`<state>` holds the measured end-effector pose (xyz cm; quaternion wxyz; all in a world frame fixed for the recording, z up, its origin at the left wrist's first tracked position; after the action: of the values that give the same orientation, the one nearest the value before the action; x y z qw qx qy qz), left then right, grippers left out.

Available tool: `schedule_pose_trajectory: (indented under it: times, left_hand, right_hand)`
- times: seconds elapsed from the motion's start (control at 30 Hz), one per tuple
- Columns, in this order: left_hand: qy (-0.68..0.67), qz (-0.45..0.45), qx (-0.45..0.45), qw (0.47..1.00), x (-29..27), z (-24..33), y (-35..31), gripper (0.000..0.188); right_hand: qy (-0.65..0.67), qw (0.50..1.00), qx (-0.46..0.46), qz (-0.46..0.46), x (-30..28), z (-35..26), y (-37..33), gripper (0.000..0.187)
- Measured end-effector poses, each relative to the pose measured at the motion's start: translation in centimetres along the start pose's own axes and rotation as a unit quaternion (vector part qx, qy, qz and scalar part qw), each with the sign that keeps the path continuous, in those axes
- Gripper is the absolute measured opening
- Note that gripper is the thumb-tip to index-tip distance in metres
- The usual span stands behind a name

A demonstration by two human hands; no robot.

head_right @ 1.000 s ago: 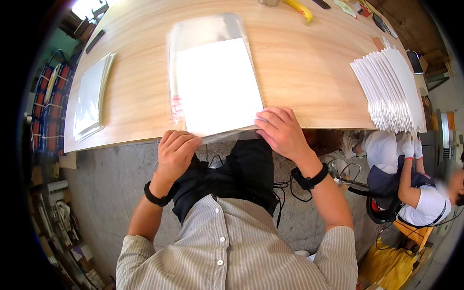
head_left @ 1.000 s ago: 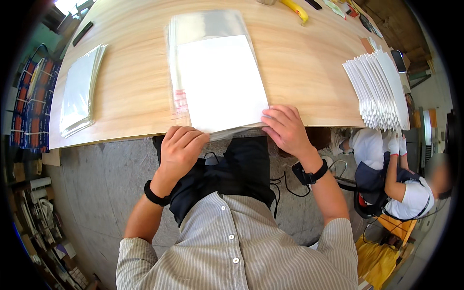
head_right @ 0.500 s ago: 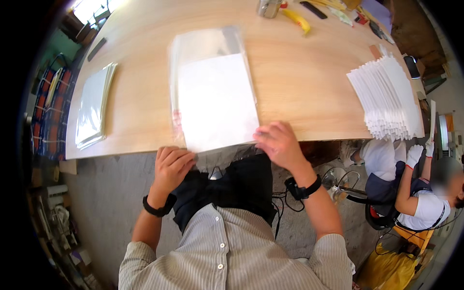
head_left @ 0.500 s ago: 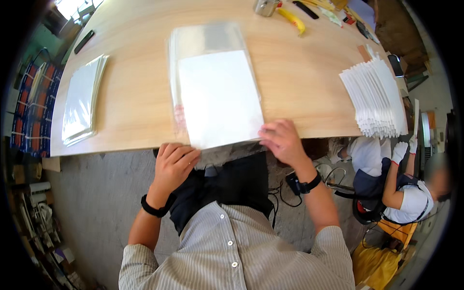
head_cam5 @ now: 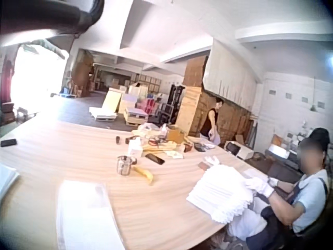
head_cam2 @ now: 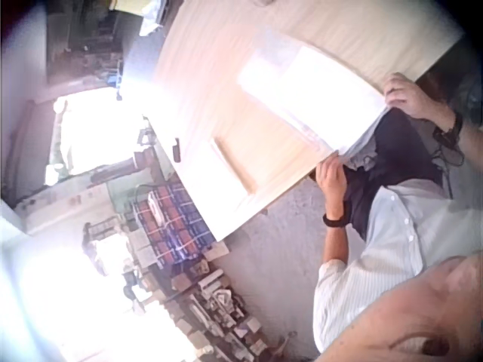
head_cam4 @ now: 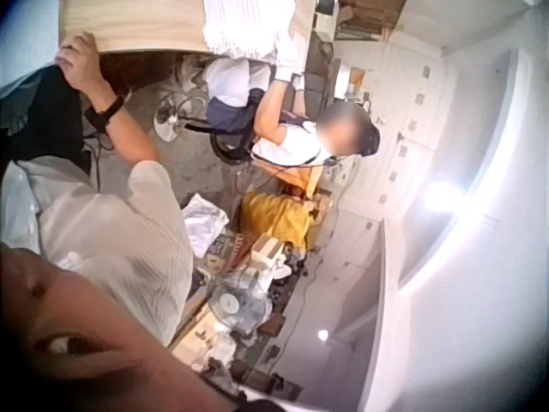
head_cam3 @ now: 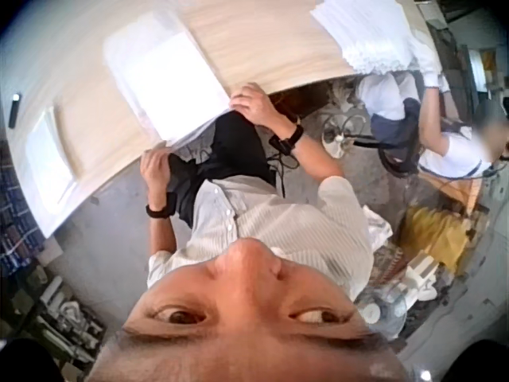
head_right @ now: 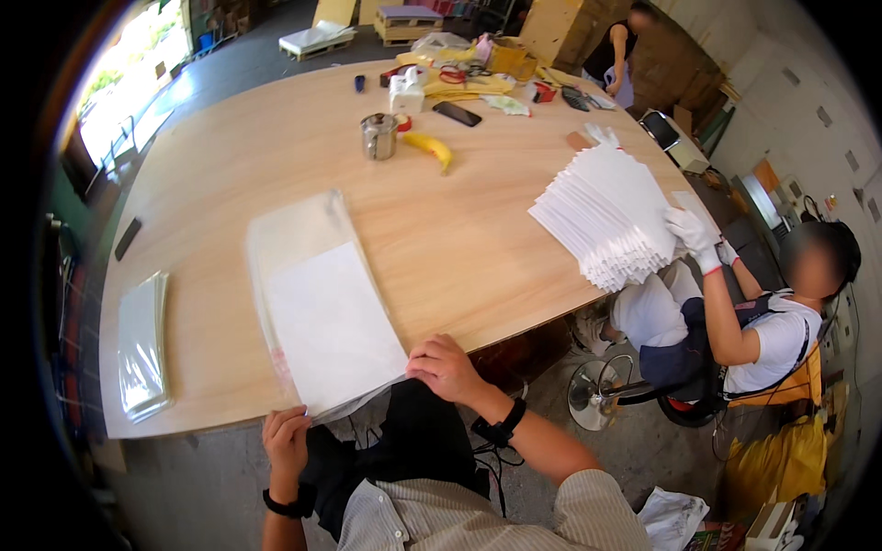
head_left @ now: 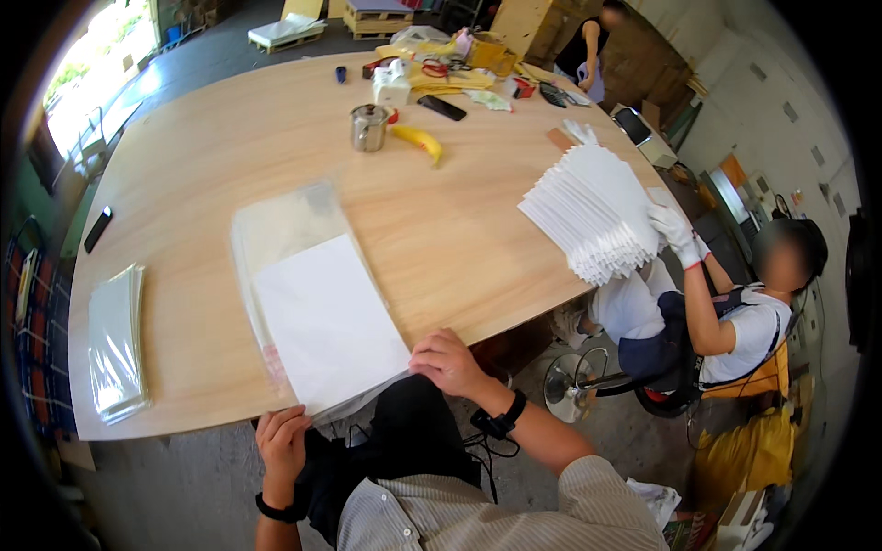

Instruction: The person places individual white boards into plastic bags and seals them by hand, then stacks the filled bags on the table.

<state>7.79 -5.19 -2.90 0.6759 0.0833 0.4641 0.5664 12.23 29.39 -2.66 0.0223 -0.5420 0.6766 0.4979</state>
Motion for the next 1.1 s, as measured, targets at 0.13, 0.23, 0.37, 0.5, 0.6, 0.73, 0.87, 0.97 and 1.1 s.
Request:
schedule_pose_trajectory:
  times: [0.13, 0.23, 0.37, 0.5, 0.6, 0.73, 0.87, 0.97, 1.1]
  left_hand:
    - [-0.166, 0.014, -0.263, 0.950, 0.8, -0.4, -1.5, 0.005]
    - [-0.161, 0.034, -0.252, 0.954, 1.5, -1.7, -3.0, 0.008]
    - [-0.217, 0.063, -0.347, 0.910, 2.5, -1.5, -3.3, 0.018]
    - [-0.177, 0.039, -0.330, 0.926, 2.5, -1.8, -4.0, 0.023]
    - [-0.181, 0.035, -0.268, 0.946, 3.0, -3.8, -4.8, 0.035]
    - [-0.119, 0.001, -0.246, 0.962, 1.0, -0.6, -2.5, 0.023]
    - [-0.115, 0.043, -0.293, 0.948, 1.2, -1.6, -3.0, 0.018]
    - [-0.178, 0.064, -0.313, 0.931, 1.8, -1.4, -2.7, 0.016]
    - [-0.177, 0.038, -0.313, 0.932, 1.4, -0.2, -1.6, 0.017]
  right_hand:
    - [-0.002, 0.996, 0.078, -0.033, 0.3, -0.5, 0.5, 0.014]
    - [-0.016, 0.991, 0.125, -0.042, 0.5, -0.6, 0.3, 0.013]
    - [-0.041, 0.988, 0.143, -0.041, 0.6, -0.4, -0.2, 0.016]
    - [-0.045, 0.988, 0.136, -0.053, 0.9, -0.2, 0.0, 0.015]
    - [-0.039, 0.990, 0.130, -0.045, 1.0, 0.0, -0.3, 0.015]
    - [-0.039, 0.991, 0.122, -0.032, 1.2, 0.3, -0.5, 0.016]
    - [-0.010, 0.993, 0.111, -0.043, 1.2, 0.3, -0.3, 0.019]
    - [-0.017, 0.994, 0.106, -0.032, 0.9, 0.2, -0.6, 0.019]
    - [-0.035, 0.986, 0.155, -0.051, 1.2, 0.1, -0.6, 0.019]
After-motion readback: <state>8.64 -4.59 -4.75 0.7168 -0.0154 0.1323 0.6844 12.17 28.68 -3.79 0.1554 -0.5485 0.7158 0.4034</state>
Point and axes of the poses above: each hand's wrist, its own y-axis towards the middle knuckle, its own x-axis out of the palm, z = x × y, the point moved 2 cm from there along y, towards the middle knuckle, and after that the axes turned 4 degrees about z, right-handed, at the moved point
